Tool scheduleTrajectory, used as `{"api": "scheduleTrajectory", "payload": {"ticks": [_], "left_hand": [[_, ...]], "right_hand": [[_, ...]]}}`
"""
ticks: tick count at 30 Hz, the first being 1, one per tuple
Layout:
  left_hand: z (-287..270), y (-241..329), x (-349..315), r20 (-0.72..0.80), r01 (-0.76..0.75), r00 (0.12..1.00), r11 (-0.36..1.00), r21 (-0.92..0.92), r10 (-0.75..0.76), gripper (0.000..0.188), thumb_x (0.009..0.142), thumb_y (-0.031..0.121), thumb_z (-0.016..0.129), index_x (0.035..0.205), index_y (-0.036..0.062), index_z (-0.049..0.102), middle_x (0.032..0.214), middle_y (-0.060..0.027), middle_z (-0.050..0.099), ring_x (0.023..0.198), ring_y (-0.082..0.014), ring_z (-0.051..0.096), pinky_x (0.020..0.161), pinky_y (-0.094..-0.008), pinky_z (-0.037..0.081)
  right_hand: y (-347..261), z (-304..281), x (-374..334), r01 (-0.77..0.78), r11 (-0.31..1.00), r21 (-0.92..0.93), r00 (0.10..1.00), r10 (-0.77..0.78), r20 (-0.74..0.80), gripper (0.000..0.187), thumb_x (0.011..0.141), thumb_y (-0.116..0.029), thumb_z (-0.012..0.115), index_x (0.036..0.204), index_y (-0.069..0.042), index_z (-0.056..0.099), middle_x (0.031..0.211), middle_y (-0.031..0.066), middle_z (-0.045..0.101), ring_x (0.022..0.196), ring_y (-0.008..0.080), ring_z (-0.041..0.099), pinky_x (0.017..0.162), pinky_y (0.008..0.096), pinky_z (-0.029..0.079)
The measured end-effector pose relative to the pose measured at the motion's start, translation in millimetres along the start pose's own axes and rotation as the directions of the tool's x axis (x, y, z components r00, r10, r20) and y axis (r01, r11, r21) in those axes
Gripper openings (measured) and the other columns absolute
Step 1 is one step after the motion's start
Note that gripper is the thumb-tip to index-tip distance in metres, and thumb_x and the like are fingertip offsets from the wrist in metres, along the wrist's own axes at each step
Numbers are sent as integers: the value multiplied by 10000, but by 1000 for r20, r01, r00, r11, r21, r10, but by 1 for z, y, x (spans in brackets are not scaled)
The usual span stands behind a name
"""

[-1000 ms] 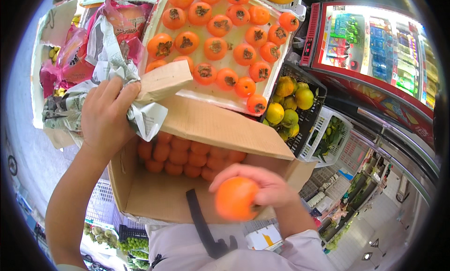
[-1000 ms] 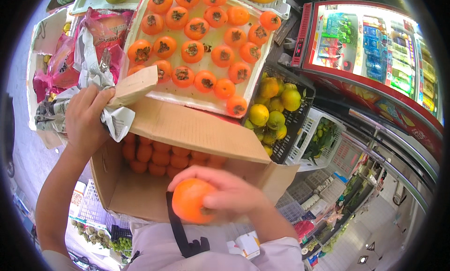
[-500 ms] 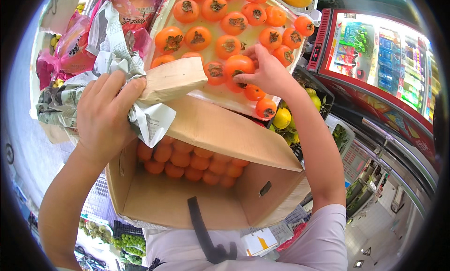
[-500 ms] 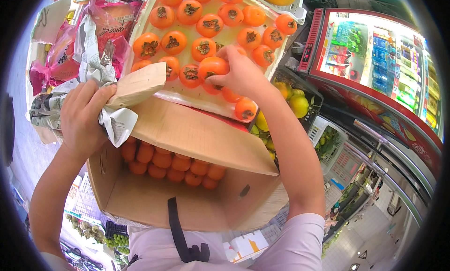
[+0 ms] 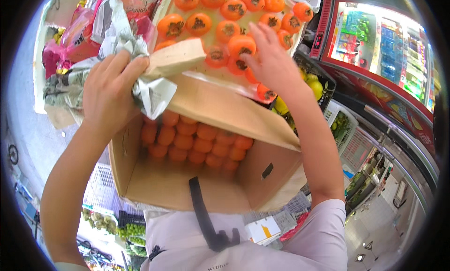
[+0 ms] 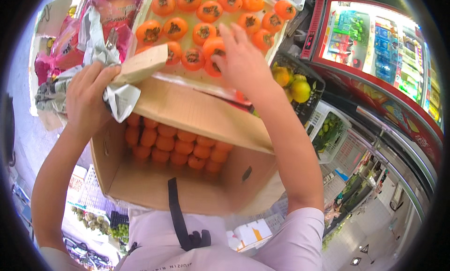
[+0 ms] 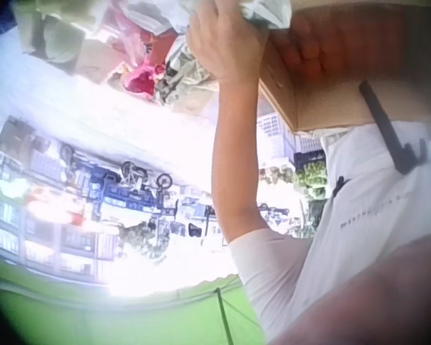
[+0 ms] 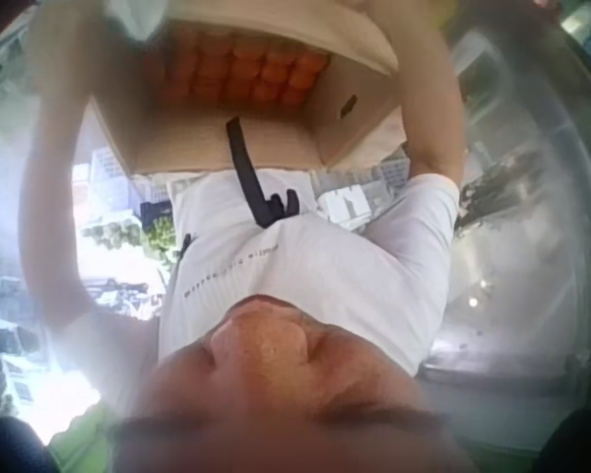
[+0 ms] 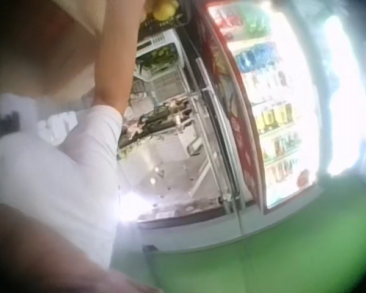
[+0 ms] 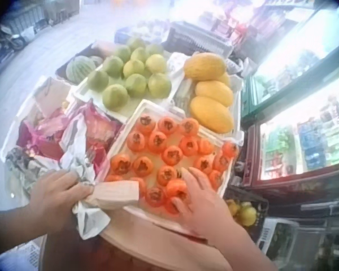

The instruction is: The person transfers persimmons from a cardboard box into a white tray, placing them one by one. After filling the tray, the person moves the box and then handles a container of small yellow fruits, spreading them evenly.

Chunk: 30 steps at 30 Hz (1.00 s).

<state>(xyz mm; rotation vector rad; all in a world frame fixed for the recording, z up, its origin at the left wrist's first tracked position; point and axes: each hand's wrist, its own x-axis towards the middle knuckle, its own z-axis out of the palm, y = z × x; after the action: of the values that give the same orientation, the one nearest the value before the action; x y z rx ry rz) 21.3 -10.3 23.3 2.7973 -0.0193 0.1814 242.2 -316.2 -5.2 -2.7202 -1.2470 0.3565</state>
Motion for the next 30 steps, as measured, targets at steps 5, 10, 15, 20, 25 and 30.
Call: {"api": "scheduleTrajectory", "payload": {"ticks": [5, 10, 15, 20, 25, 30], "left_hand": [[-2, 0, -7, -45, 22, 999, 1000, 2, -22, 389, 759, 105, 801, 1132, 127, 693, 951, -70, 586, 917, -314, 645, 763, -445, 499], [-1, 4, -1, -15, 22, 1000, 1000, -5, -22, 468, 712, 126, 853, 1145, 146, 677, 971, -63, 593, 942, -303, 657, 793, -454, 514], [-4, 6, -3, 10, 24, 1000, 1000, 1, -24, 438, 750, 147, 849, 1161, 135, 696, 979, -78, 609, 937, -327, 662, 790, -464, 515], [2, 0, -5, 14, 35, 999, 999, 40, -36, 421, 771, 166, 854, 1164, 126, 710, 990, -87, 629, 921, -348, 671, 790, -465, 521], [-1, 3, -1, 17, 21, 1000, 999, 38, -22, 384, 789, 163, 846, 1149, 122, 719, 971, -95, 636, 914, -355, 675, 786, -467, 521], [-1, 4, -3, 15, 17, 1000, 999, 33, -18, 361, 793, 86, 758, 1147, 149, 724, 963, -77, 624, 925, -332, 672, 793, -464, 519]], "right_hand": [[-105, -88, -76, 239, 433, 869, 971, -98, -218, 259, 976, -40, 768, 1229, -14, 717, 1082, 127, 763, 904, 257, 742, 799, 341, 596], [-174, -4, -158, -579, 307, 755, 788, 448, 423, 401, 1052, -276, 758, 1286, 43, 694, 1096, 176, 778, 946, 306, 765, 865, 402, 609], [-126, 160, -161, -540, 619, 570, 773, 633, 45, 604, 1033, -407, 776, 1442, 15, 634, 1452, 243, 676, 1327, 424, 664, 1105, 520, 516], [-118, 173, -140, -378, 713, 591, 804, 569, -172, 575, 1014, -366, 801, 1438, -12, 641, 1387, 228, 710, 1322, 430, 663, 1088, 502, 531], [-105, 184, -151, -268, 581, 769, 754, 623, -208, 548, 996, -329, 823, 1406, -10, 647, 1326, 188, 734, 1263, 384, 686, 1069, 466, 544], [-140, 103, -167, -441, -30, 897, 612, 721, 325, 564, 985, -417, 806, 1347, -9, 662, 1254, 152, 737, 1136, 328, 722, 1028, 463, 571]]}}
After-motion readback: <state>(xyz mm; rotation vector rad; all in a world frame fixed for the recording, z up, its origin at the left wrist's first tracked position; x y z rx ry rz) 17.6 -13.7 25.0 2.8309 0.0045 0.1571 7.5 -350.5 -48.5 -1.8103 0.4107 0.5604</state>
